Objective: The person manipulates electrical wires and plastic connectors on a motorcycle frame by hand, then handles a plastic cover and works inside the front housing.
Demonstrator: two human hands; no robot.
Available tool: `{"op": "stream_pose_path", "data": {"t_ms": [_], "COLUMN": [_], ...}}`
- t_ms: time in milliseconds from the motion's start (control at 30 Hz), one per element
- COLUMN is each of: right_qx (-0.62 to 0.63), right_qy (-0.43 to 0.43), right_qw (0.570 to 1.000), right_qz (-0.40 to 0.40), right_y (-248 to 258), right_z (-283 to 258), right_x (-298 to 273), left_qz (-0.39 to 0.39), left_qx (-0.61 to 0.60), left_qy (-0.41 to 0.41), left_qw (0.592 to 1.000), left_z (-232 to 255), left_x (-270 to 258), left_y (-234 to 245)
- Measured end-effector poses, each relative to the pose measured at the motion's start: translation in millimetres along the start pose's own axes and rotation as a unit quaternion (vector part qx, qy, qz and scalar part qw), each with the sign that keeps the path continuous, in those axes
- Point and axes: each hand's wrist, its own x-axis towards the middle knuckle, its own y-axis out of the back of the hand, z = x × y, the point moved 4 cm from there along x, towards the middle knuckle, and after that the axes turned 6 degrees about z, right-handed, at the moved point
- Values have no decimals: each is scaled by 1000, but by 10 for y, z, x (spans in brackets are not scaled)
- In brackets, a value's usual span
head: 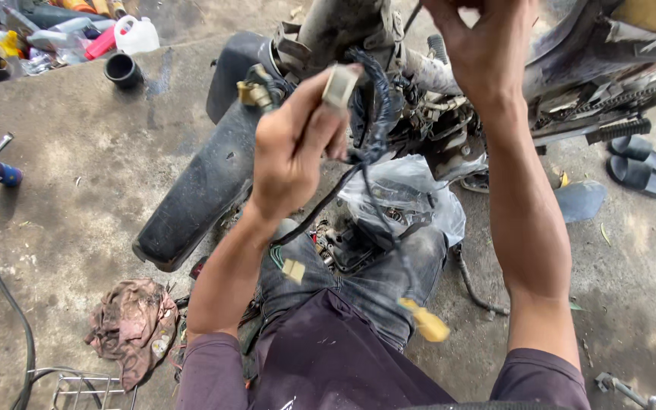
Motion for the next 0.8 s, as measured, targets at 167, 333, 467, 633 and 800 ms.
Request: {"op": "stream_pose_path", "data": {"t_ms": [167,333,467,633,800], "right_qx": [308,483,532,548,612], "right_qy": [-212,-382,-410,-417,-374], "right_qw": [921,784,739,724,692], "right_qz": [-110,-76,-49,-43,-81], "right_y": [139,132,113,158,127], "right_z": [-787,-783,-701,-621,-615], "right_x": [136,96,50,-7,-35], "left_qz": [-125,-223,-243,-201,-98], "left_qx": [-207,-273,-352,-376,-323], "left_qy": [146,180,236,200,237], "left_qw": [959,918,872,882,911], "left_z": [116,73,-129,-232,-242], "left_x": [297,429,396,345,420], "left_y": [-68,-188,-209,-296,-275]}}
